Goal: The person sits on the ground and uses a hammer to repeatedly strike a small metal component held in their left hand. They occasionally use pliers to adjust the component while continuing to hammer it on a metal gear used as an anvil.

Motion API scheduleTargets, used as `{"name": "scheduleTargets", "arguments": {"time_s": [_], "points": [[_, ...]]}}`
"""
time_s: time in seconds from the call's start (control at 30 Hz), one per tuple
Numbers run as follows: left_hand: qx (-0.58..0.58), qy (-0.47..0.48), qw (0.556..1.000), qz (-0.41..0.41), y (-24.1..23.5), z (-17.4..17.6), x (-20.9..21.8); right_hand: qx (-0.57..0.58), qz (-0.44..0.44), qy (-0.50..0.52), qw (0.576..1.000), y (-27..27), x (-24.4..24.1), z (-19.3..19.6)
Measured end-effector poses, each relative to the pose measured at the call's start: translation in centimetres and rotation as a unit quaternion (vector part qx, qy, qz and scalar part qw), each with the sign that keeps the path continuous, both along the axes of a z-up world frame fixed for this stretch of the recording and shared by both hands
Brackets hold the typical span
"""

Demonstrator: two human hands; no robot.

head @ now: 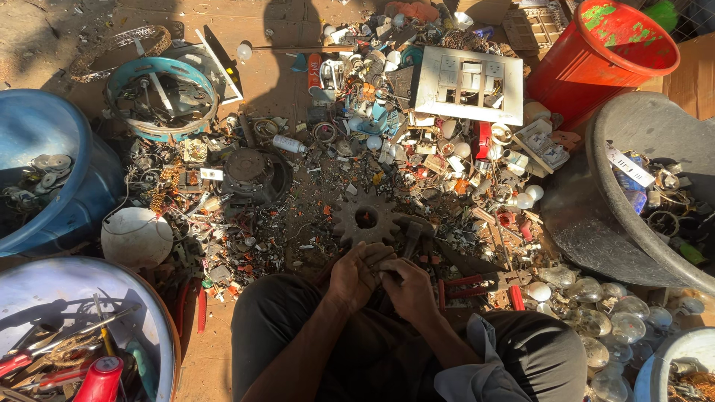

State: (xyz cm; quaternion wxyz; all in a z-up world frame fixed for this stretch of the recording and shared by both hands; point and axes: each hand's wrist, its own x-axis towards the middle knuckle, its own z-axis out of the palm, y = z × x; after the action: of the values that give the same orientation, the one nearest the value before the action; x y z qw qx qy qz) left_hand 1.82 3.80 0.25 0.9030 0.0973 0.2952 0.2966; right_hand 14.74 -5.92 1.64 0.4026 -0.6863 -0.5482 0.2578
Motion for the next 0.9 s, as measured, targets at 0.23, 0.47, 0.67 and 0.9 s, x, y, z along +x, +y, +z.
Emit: {"name": "scheduleTargets", "arguments": {"time_s": [0.23, 0.47, 0.67, 0.9], "points": [[0.036, 0.026, 0.998, -0.051, -0.3, 0.0, 0.0, -0.001, 0.061, -0.088, 0.994, -0.1, -0.2, 0.6], [0.078, -0.012, 0.996, -0.051, -0.4, -2.2, 0.0, 0.000, -0.004, 0.180, 0.984, 0.1, 1.0, -0.6], [0.093, 0.034, 0.993, -0.063, -0.6, -2.6, -0.2, -0.034, -0.082, 0.254, 0.963, 0.2, 1.5, -1.4], [0.157, 0.120, 0.978, -0.060, -0.5, -2.7, -0.1, -0.087, -0.063, 0.176, 0.979, 0.6, 1.5, -0.6]]}}
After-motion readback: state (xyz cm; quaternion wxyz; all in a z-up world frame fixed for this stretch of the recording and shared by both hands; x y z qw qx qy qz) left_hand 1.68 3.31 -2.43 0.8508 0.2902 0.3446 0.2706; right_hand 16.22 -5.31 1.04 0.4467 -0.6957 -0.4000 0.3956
